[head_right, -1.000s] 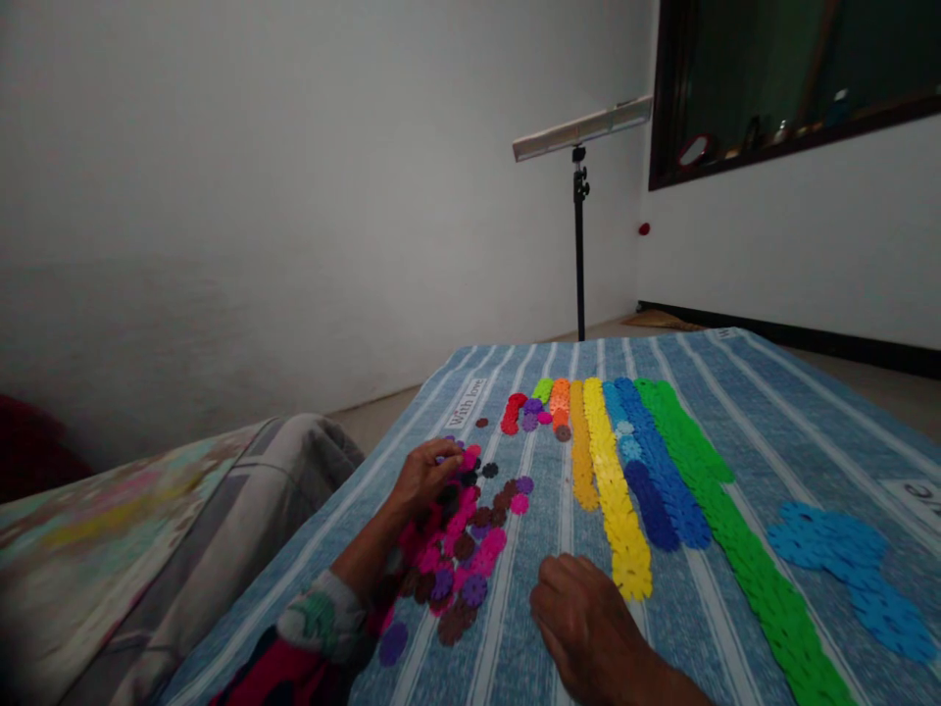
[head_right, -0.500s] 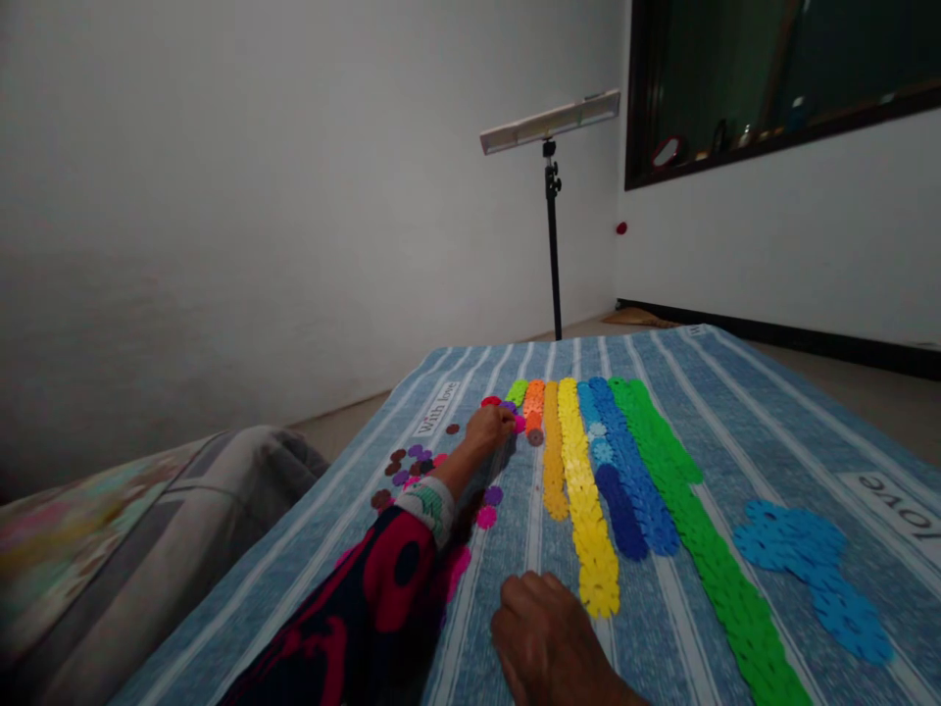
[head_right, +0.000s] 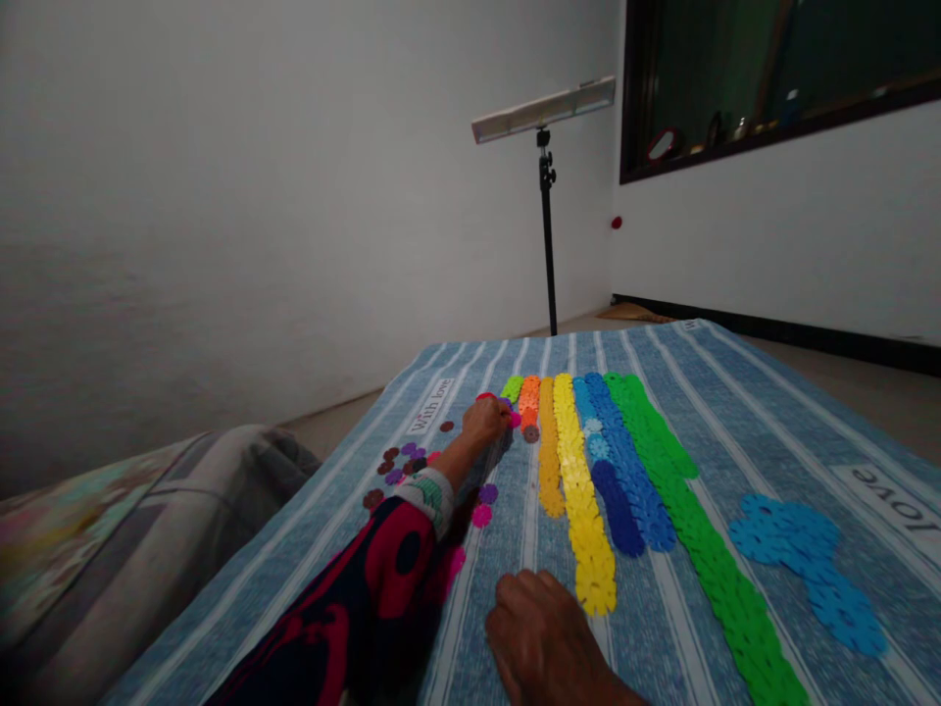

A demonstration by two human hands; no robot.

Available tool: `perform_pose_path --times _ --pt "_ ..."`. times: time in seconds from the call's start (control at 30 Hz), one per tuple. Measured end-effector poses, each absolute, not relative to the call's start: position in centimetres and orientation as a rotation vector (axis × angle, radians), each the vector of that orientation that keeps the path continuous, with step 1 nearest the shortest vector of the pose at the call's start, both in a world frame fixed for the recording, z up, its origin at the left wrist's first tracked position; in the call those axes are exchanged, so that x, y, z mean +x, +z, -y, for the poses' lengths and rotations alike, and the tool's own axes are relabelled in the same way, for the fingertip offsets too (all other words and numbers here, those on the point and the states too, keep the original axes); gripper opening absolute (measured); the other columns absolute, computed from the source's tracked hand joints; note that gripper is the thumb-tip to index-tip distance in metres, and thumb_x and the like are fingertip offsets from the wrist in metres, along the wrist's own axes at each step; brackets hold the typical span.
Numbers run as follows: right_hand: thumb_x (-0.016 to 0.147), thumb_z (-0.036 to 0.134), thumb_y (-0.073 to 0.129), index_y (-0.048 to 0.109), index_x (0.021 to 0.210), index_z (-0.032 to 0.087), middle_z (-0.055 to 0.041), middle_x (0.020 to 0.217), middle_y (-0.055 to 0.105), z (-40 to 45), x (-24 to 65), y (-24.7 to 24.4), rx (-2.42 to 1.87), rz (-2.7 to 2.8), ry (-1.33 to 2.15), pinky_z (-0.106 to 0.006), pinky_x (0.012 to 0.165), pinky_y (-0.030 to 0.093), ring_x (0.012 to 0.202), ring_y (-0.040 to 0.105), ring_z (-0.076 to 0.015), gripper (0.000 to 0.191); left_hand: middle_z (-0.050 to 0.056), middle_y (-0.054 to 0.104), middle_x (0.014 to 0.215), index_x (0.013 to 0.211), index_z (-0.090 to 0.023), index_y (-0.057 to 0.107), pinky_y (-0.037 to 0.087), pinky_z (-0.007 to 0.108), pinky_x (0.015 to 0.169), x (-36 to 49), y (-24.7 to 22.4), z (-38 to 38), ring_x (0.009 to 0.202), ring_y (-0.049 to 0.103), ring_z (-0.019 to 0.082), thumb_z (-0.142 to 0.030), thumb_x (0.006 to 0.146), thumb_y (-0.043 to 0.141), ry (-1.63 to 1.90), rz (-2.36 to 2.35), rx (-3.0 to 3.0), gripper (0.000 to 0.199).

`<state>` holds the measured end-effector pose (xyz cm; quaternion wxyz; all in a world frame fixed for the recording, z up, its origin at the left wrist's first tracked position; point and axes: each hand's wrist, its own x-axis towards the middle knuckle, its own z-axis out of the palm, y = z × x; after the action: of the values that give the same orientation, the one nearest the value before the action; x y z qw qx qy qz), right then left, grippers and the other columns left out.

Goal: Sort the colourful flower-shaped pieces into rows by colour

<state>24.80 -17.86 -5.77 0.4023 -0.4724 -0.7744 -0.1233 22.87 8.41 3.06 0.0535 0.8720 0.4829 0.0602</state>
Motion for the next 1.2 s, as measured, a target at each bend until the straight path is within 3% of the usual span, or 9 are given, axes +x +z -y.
perform_pose_path --times 0.23,0.73,0.97,1.2 --pt "0.083 0.007 0.054 0.048 0.072 0.021 0.0002 0.073 0.055 18.1 24.8 -5.6 -1.212 1.962 -0.246 -0.029 0.062 0.029 0.066 0.046 -0.0147 0.019 0.017 0.074 0.104 0.101 -0.015 0.076 0.049 0.035 0.085 21.8 3.0 -8.0 0.106 0.067 0.028 -0.018 0.089 0.048 0.150 -1.480 2.680 0.030" --pt "0.084 0.005 0.052 0.050 0.072 0.021 -0.0003 0.073 0.056 18.3 24.7 -5.4 -1.238 1.955 -0.196 -0.030 0.066 0.031 0.069 0.048 -0.0158 0.020 0.006 0.076 0.104 0.098 -0.025 0.077 0.045 0.026 0.084 17.1 4.4 -6.8 0.107 0.065 0.022 -0.018 0.084 0.053 0.165 -1.454 2.727 0.029" --pt "0.085 0.005 0.053 0.051 0.071 0.021 -0.0005 0.074 0.054 18.4 24.8 -5.5 -1.254 1.964 -0.157 -0.030 0.066 0.030 0.070 0.046 -0.0160 0.021 0.002 0.075 0.085 0.086 -0.021 0.079 0.045 0.023 0.079 12.0 5.2 -5.3 0.086 0.067 0.018 -0.014 0.077 0.058 -0.057 -1.268 2.764 0.023" --pt "0.086 0.005 0.053 0.052 0.073 0.020 -0.0006 0.076 0.054 18.6 25.0 -5.2 -1.291 2.003 -0.124 -0.031 0.067 0.030 0.073 0.046 -0.0160 0.021 0.001 0.075 0.078 0.085 -0.021 0.080 0.043 0.022 0.069 10.1 5.4 -4.4 0.077 0.066 0.017 -0.013 0.073 0.059 -0.137 -1.350 2.658 0.026"
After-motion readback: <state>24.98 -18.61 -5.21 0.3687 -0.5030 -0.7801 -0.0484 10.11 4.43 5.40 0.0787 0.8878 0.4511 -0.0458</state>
